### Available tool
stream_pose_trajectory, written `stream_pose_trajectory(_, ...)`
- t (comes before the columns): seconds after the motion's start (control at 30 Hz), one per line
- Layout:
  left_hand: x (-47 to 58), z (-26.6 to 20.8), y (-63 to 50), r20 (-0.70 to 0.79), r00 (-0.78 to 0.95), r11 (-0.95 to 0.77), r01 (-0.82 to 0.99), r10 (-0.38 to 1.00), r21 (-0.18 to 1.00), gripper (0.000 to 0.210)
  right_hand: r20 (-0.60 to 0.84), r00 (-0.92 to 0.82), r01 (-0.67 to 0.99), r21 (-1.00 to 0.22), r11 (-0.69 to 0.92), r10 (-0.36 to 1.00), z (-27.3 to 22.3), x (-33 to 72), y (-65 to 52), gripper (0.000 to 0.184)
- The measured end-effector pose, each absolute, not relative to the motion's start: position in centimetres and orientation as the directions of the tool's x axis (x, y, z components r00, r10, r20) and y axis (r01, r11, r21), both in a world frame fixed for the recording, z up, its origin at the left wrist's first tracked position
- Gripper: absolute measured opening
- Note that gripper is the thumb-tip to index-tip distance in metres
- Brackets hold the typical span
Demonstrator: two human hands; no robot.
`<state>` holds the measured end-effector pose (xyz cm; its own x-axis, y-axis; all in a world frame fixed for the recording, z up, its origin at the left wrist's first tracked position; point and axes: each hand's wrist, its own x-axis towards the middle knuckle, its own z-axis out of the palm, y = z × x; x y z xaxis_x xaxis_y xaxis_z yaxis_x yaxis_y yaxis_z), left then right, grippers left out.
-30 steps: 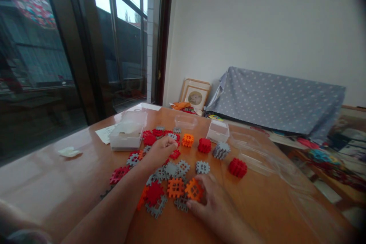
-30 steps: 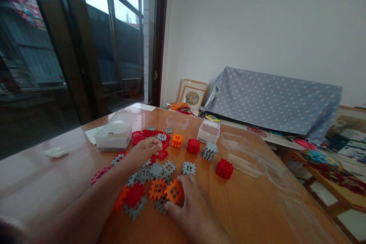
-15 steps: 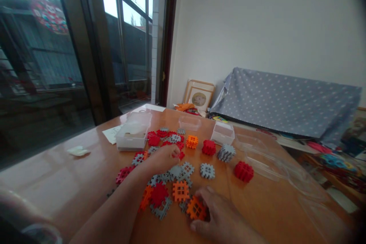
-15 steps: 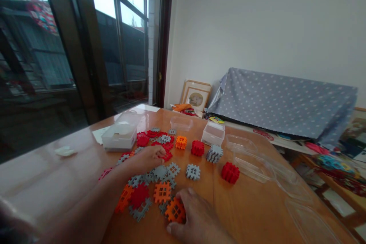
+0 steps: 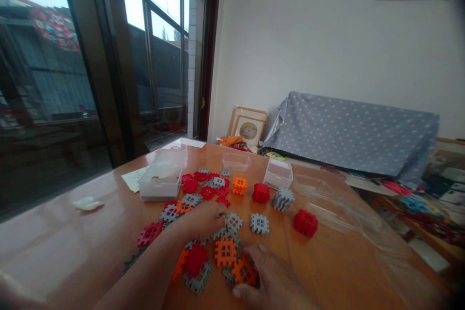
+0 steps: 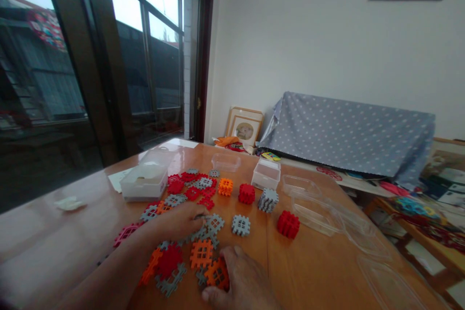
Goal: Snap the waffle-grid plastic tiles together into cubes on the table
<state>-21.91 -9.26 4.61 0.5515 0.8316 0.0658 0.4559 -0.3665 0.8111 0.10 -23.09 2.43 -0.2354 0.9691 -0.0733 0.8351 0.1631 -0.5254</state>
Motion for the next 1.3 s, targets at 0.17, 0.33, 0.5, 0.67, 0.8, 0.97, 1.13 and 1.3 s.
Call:
stream_pose_trajectory(0.17, -21.3, 5.1, -8.8, 0.0, 0.373, -0.117, 0.29, 0.928, 0.95, 0.025, -0.088, -0.28, 0.818, -0.543, 0.19, 0.956, 2.8, 0.4, -22.9, 0.066)
stream_pose_trajectory(0.33, -20.6, 5.8, -9.6, -0.16, 0.34, 0.212, -0.122, 0.927, 0.97, 0.042, -0.085, -0.302, 0.798, -0.566, 0.204, 0.949, 2.9, 0.8, -22.6, 0.072)
stream_pose_trajectory(0.5, -19.9, 6.2, -10.2, -0.143, 0.419, 0.243, -0.195, 0.897, 0.95, 0.024, -0.019, -0.236, 0.771, -0.612, 0.175, 0.972, 2.8, 0.8, -22.6, 0.054)
stream_pose_trajectory(0.67, -18.4, 5.7, -10.8, -0.128, 0.451, 0.184, -0.081, 0.883, 0.98, 0.017, 0.063, -0.063, 0.745, -0.661, 0.089, 0.996, 2.3, 0.7, -22.3, 0.042)
stream_pose_trajectory(0.8, -17.2, 4.9, -11.4, -0.117, 0.512, 0.165, -0.05, 0.851, 0.985, 0.016, 0.225, 0.075, 0.657, -0.744, 0.122, 0.971, 1.5, 0.7, -21.6, 0.059)
stream_pose_trajectory(0.97, -16.4, 4.3, -12.1, -0.132, 0.562, 0.177, -0.026, 0.816, 0.984, 0.019, 0.306, 0.125, 0.566, -0.803, 0.185, 0.944, 0.9, 1.0, -20.9, 0.068)
stream_pose_trajectory(1.13, -16.0, 4.3, -12.5, -0.154, 0.588, 0.198, -0.01, 0.794, 0.98, 0.025, 0.353, 0.105, 0.562, -0.792, 0.237, 0.93, 1.1, 1.5, -20.3, 0.058)
stream_pose_trajectory(1.3, -16.0, 4.4, -12.7, -0.146, 0.613, 0.224, -0.053, 0.777, 0.973, 0.024, 0.397, 0.096, 0.605, -0.751, 0.263, 0.913, 1.3, 1.8, -20.1, 0.058)
